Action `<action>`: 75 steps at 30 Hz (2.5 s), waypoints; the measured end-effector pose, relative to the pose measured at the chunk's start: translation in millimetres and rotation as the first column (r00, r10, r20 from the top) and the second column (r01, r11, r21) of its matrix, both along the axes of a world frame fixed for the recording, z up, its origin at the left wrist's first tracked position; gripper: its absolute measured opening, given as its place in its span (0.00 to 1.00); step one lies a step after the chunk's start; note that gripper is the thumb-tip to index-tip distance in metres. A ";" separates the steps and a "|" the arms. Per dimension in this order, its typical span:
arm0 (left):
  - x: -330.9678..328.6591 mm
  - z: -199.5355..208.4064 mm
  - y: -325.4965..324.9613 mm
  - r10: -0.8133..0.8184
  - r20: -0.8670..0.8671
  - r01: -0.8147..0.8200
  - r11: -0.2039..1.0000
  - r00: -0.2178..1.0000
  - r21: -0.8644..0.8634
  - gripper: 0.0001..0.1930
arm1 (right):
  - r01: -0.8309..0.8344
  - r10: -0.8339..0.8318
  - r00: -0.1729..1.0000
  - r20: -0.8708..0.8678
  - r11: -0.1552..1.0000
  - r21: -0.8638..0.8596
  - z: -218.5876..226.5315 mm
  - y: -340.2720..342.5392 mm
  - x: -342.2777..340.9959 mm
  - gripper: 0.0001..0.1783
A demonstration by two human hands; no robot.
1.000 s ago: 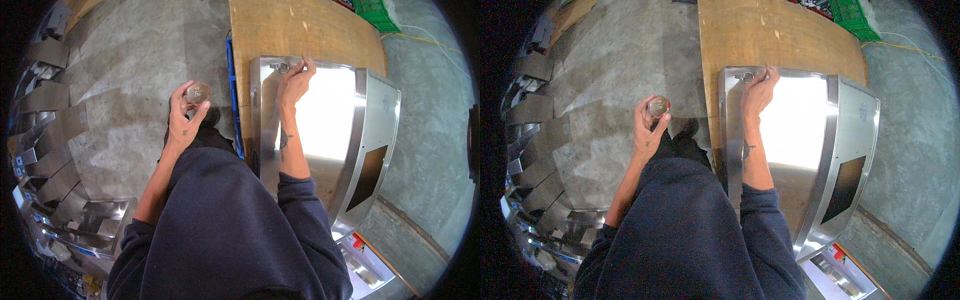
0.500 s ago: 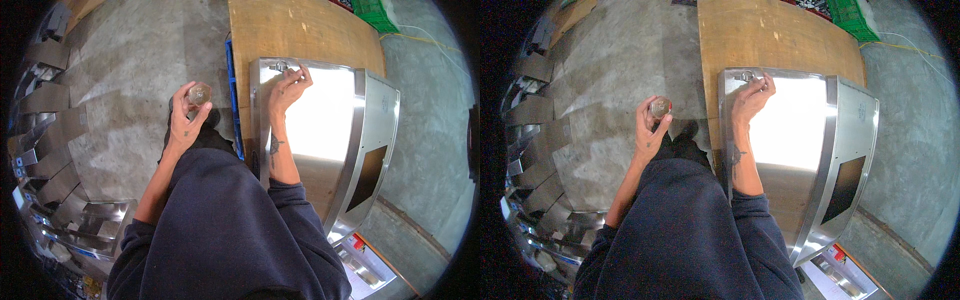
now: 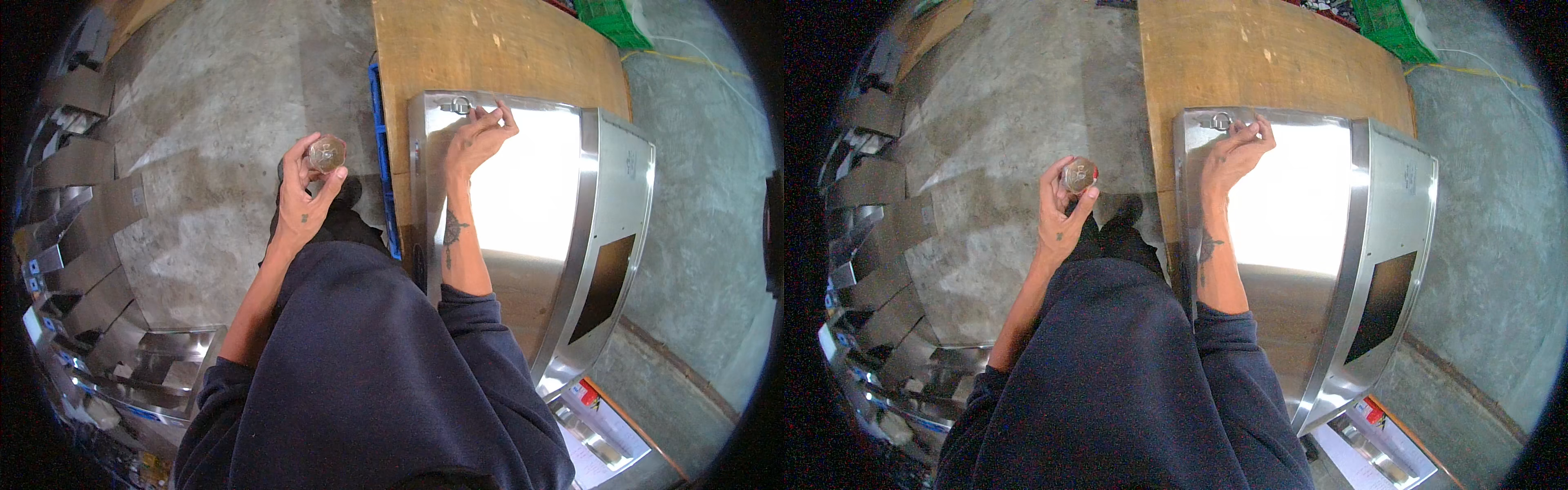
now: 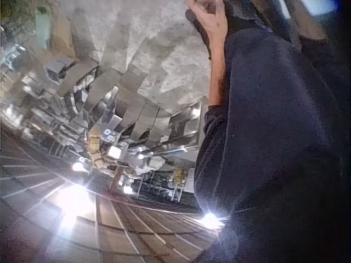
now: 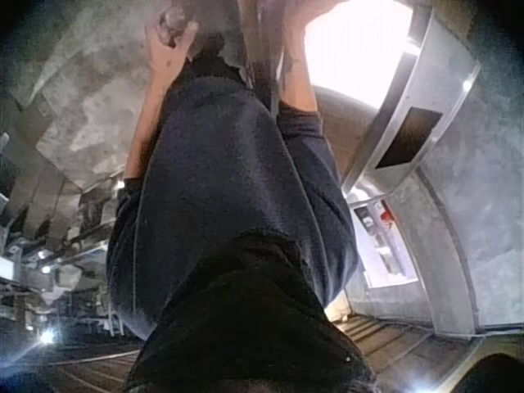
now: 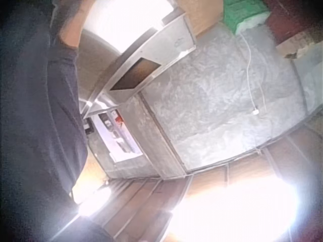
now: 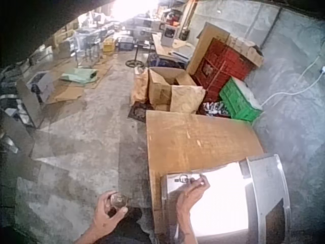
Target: The person applies a viscous substance from a small jar onto the edges and seams of a stainless steel kitchen hood using a small stick. They repeatedly dip the stick into the jar and spread the substance along the metal surface.
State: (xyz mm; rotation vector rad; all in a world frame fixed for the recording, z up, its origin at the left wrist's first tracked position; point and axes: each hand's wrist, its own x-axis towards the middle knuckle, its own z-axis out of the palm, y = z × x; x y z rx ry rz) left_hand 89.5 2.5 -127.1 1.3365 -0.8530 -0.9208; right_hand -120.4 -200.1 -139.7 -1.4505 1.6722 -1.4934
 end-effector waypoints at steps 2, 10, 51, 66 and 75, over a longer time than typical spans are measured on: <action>-0.2 0.3 0.5 0.015 0.028 -0.015 1.000 1.000 0.001 0.35 | 0.012 -0.013 0.999 0.046 0.999 0.033 5.7 -2.4 0.7 0.18; 1.0 0.6 1.6 0.010 0.027 -0.010 1.000 1.000 0.011 0.35 | -0.021 0.021 0.995 0.102 1.000 -0.003 12.8 -1.7 -0.8 0.18; -17.3 32.6 -29.2 -0.117 0.322 0.142 0.988 0.939 -0.055 0.36 | -0.539 0.514 0.836 -0.192 0.835 -0.111 98.9 129.0 39.9 0.08; -18.7 18.4 -10.2 -0.073 0.240 0.062 0.997 0.968 0.055 0.32 | -0.078 0.069 0.984 -0.163 0.995 -0.054 13.7 20.0 -44.3 0.15; -17.4 13.5 -3.4 -0.050 0.226 0.037 0.997 0.973 0.065 0.33 | -0.181 0.159 0.959 -0.233 0.981 -0.075 -4.6 13.8 -47.0 0.15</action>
